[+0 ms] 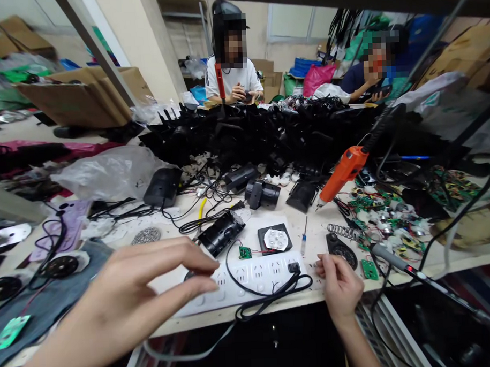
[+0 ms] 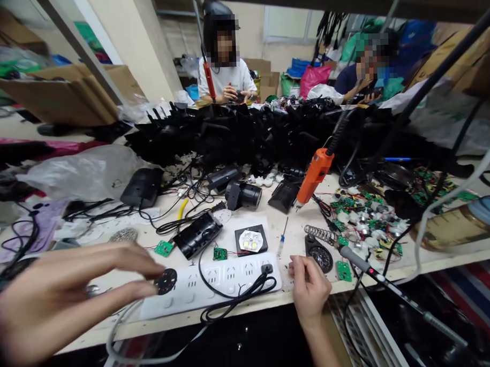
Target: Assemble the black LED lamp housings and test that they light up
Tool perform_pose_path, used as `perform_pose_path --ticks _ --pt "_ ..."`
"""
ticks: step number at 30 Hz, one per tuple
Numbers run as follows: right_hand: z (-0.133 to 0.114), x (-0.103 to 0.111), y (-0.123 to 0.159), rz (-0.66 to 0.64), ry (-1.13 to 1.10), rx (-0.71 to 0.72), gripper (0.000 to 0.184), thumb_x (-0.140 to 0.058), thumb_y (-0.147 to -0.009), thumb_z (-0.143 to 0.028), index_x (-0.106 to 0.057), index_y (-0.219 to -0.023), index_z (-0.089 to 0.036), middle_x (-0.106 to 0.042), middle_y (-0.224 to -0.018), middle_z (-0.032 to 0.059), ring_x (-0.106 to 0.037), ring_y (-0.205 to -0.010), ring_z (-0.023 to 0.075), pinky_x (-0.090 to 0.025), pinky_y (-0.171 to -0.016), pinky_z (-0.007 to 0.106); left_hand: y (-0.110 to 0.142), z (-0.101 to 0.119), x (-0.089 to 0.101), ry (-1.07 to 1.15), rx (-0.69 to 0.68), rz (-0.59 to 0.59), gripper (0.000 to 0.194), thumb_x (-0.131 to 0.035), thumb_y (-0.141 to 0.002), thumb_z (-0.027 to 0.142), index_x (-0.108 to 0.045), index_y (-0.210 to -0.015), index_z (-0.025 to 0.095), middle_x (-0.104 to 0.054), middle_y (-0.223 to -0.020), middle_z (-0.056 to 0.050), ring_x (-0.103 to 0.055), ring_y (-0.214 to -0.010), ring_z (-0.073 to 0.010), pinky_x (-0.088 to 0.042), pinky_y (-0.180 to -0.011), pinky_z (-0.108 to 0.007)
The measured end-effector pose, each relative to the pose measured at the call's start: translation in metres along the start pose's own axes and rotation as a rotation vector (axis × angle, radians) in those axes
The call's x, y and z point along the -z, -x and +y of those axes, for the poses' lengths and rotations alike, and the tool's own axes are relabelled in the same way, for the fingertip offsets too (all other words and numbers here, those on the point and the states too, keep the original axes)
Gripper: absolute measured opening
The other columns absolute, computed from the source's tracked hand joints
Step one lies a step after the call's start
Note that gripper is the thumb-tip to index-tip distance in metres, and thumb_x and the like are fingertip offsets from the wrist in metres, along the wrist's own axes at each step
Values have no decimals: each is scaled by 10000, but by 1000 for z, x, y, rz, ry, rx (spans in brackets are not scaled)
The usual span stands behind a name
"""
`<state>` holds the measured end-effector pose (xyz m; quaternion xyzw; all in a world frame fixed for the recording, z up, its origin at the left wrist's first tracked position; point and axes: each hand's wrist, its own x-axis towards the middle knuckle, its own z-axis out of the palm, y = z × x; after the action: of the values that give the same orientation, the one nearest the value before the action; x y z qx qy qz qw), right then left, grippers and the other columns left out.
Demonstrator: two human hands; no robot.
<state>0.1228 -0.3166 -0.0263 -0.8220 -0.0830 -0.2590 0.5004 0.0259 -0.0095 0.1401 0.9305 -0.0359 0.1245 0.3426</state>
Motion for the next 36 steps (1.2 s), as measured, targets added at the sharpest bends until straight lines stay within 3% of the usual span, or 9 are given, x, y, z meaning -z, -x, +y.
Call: perform_pose_path --ticks 2,5,7,10,14,19,25,30,36 --pt "0 0 0 -13 -3 6 276 -550 -953 -324 -660 -752 -170 -663 -629 -2 -618 -522 122 -471 -555 220 -14 -5 -14 26 27 -50 125 -679 -818 373 -725 -769 267 -721 -739 28 -657 -668 -137 -513 -613 -219" --pt "1 1 -1 -40 -5 22 269 -560 -948 -322 -666 -753 -169 -658 -618 -4 -614 -522 124 -471 -560 223 -21 -24 -38 -15 114 25 182 -595 -863 345 -717 -815 219 -727 -790 -12 -658 -706 -159 -509 -636 -251" --pt "1 1 -1 -56 -5 33 259 -562 -948 -313 -669 -761 -169 -656 -616 -5 -614 -521 125 -471 -565 223 -25 -37 -53 -77 88 -1 184 -558 -881 290 -719 -863 202 -706 -841 -35 -645 -763 -170 -504 -693 -273" --pt "0 3 -1 -68 -8 37 240 -561 -949 -297 -671 -775 -173 -657 -621 -9 -617 -525 121 -471 -567 214 -36 -46 -69 -211 35 -143 237 -503 -888 164 -734 -928 198 -627 -856 -59 -597 -826 -191 -476 -733 -297" --pt "-2 4 -1 -79 18 43 235 -567 -945 -297 -662 -764 -181 -669 -630 -11 -619 -520 115 -471 -569 203 -56 -41 -81 -406 14 -382 317 -437 -911 107 -727 -996 200 -530 -831 -64 -536 -804 -213 -416 -663 -306" --pt "-5 4 -4 -132 36 47 231 -553 -950 -285 -655 -767 -186 -667 -631 -17 -629 -539 110 -469 -579 188 -64 -37 -86 -506 -20 -493 294 -410 -919 100 -661 -776 152 -512 -834 -70 -500 -795 -219 -367 -645 -323" --pt "-4 5 -5 -177 25 28 257 -549 -947 -307 -655 -747 -187 -643 -599 -24 -618 -531 114 -466 -569 190 -60 -44 -83 -389 70 -456 250 -421 -925 127 -650 -830 159 -523 -882 -68 -513 -825 -205 -419 -707 -321" --pt "-6 6 -11 -258 35 -59 279 -542 -947 -350 -684 -777 -180 -640 -592 -15 -616 -516 134 -467 -535 214 -53 -56 -80 -238 68 -372 222 -457 -900 108 -661 -843 174 -540 -896 -60 -527 -849 -199 -440 -743 -320" --pt "-26 -2 -38 -353 32 53 216 -571 -928 -321 -669 -775 -203 -646 -680 0 -614 -591 144 -475 -573 229 -47 -67 -80 -140 30 -294 198 -469 -894 120 -651 -844 183 -548 -874 -47 -542 -851 -196 -457 -746 -318"
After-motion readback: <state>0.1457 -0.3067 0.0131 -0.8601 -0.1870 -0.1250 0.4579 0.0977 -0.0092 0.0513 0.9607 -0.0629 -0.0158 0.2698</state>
